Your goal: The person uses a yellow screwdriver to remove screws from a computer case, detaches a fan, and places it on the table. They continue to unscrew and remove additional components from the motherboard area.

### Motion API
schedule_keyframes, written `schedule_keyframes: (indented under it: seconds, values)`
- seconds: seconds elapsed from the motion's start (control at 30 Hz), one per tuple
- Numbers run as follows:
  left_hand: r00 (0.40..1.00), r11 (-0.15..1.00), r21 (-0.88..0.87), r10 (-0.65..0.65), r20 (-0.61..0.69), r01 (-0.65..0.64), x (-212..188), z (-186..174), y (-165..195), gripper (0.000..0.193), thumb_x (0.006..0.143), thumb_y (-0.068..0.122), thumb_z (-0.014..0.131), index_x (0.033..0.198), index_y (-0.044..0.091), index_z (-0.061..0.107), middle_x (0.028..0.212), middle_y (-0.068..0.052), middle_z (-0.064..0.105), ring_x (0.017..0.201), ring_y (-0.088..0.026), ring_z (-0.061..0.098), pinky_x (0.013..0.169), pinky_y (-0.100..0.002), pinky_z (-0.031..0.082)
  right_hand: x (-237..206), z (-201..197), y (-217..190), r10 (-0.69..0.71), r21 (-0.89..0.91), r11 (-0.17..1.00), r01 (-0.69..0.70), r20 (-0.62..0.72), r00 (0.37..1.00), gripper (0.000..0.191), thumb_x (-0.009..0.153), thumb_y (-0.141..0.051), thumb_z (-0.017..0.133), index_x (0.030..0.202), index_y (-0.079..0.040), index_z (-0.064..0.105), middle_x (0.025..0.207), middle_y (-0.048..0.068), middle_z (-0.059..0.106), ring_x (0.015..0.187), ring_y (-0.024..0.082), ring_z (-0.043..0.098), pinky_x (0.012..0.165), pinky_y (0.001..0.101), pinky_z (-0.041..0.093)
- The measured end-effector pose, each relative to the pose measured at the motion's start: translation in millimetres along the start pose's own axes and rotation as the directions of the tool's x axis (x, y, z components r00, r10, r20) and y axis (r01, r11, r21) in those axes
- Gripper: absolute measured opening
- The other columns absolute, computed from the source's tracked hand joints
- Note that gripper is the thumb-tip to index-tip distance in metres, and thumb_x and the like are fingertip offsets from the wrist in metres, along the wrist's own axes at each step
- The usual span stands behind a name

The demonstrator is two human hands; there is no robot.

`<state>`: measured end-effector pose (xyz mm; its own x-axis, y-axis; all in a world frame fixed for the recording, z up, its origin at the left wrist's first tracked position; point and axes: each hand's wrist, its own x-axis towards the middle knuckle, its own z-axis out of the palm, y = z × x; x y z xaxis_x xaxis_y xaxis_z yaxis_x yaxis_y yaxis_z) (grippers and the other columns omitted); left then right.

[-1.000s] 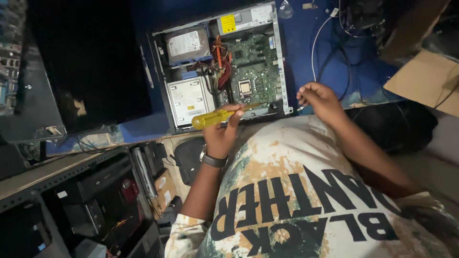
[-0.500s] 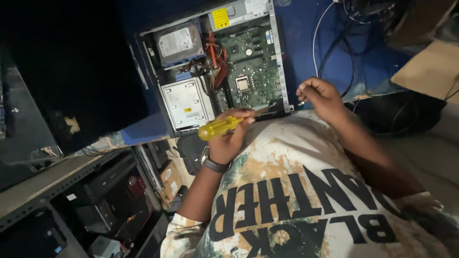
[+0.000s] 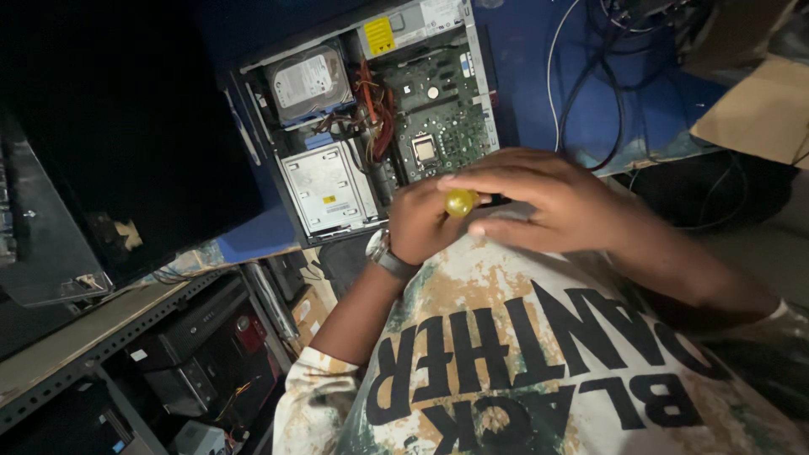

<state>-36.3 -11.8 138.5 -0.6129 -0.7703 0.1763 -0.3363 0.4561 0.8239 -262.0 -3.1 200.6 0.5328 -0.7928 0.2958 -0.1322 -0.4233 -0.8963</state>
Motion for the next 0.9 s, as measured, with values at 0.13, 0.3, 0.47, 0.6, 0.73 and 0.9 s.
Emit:
schedule_keyframes:
  seconds: [0.13, 0.3, 0.47, 0.6, 0.73, 0.9]
  values:
    - [0.999, 0.998, 0.054, -0.018, 0.034, 0.016, -0.2, 9.7, -9.2, 0.021, 0.081, 0.021, 0.083, 0.1, 0.014, 0.074, 0.086, -0.01, 0.071, 0.071, -0.028, 0.071, 0.064, -0.04, 0.057, -4.2, 1.2, 11.9, 0.054, -0.091, 0.994, -0.053, 0.003, 0.999, 0.047, 0.095, -0.01, 0.073, 0.14, -0.007, 0.061, 0.118, 0.011, 0.074, 0.1, 0.021, 0.076, 0.086, 0.0322, 0.059]
    - [0.999, 1.0, 0.019, -0.004, 0.054, 0.003, 4.4, 17.5, -15.6, 0.017, 0.088, 0.015, 0.078, 0.102, 0.011, 0.07, 0.089, -0.01, 0.071, 0.077, -0.03, 0.072, 0.067, -0.04, 0.057, -18.9, 1.4, 21.0, 0.129, -0.042, 0.991, -0.131, -0.039, 0.991, 0.043, 0.095, -0.005, 0.07, 0.137, -0.006, 0.062, 0.125, 0.013, 0.073, 0.104, 0.022, 0.076, 0.087, 0.0323, 0.059]
    - [0.998, 1.0, 0.008, 0.012, 0.059, -0.013, 7.9, 18.8, -15.1, 0.016, 0.088, 0.014, 0.077, 0.102, 0.009, 0.069, 0.088, -0.01, 0.07, 0.078, -0.031, 0.071, 0.068, -0.041, 0.056, -24.6, 0.6, 21.7, 0.095, -0.036, 0.995, -0.098, -0.077, 0.992, 0.043, 0.097, -0.006, 0.07, 0.139, -0.005, 0.059, 0.13, 0.015, 0.07, 0.114, 0.026, 0.074, 0.095, 0.0341, 0.059]
    - [0.998, 1.0, 0.014, 0.019, 0.06, -0.02, 9.2, 20.6, -15.1, 0.019, 0.088, 0.014, 0.077, 0.105, 0.009, 0.07, 0.089, -0.01, 0.071, 0.078, -0.031, 0.071, 0.068, -0.041, 0.057, -26.6, 1.6, 23.8, 0.104, -0.048, 0.993, -0.107, -0.073, 0.992, 0.045, 0.096, -0.005, 0.069, 0.14, -0.005, 0.059, 0.13, 0.014, 0.07, 0.112, 0.025, 0.074, 0.093, 0.0339, 0.058]
    - [0.996, 1.0, 0.029, -0.003, 0.091, 0.0, 8.1, 21.6, -16.1, 0.02, 0.089, 0.015, 0.079, 0.106, 0.01, 0.071, 0.089, -0.009, 0.071, 0.077, -0.03, 0.072, 0.069, -0.04, 0.057, -31.6, 3.8, 25.4, 0.12, -0.085, 0.989, -0.125, -0.065, 0.991, 0.044, 0.094, -0.005, 0.071, 0.137, -0.005, 0.061, 0.127, 0.014, 0.072, 0.108, 0.024, 0.075, 0.089, 0.033, 0.058]
    - [0.995, 0.999, 0.022, 0.026, 0.093, -0.028, 6.8, 22.9, -18.1, 0.024, 0.087, 0.013, 0.077, 0.109, 0.01, 0.07, 0.098, -0.01, 0.073, 0.083, -0.03, 0.074, 0.073, -0.039, 0.059, -37.9, 4.6, 27.0, 0.134, -0.095, 0.985, -0.141, -0.076, 0.988, 0.041, 0.093, -0.005, 0.072, 0.133, -0.005, 0.065, 0.123, 0.014, 0.073, 0.103, 0.023, 0.076, 0.085, 0.0307, 0.063]
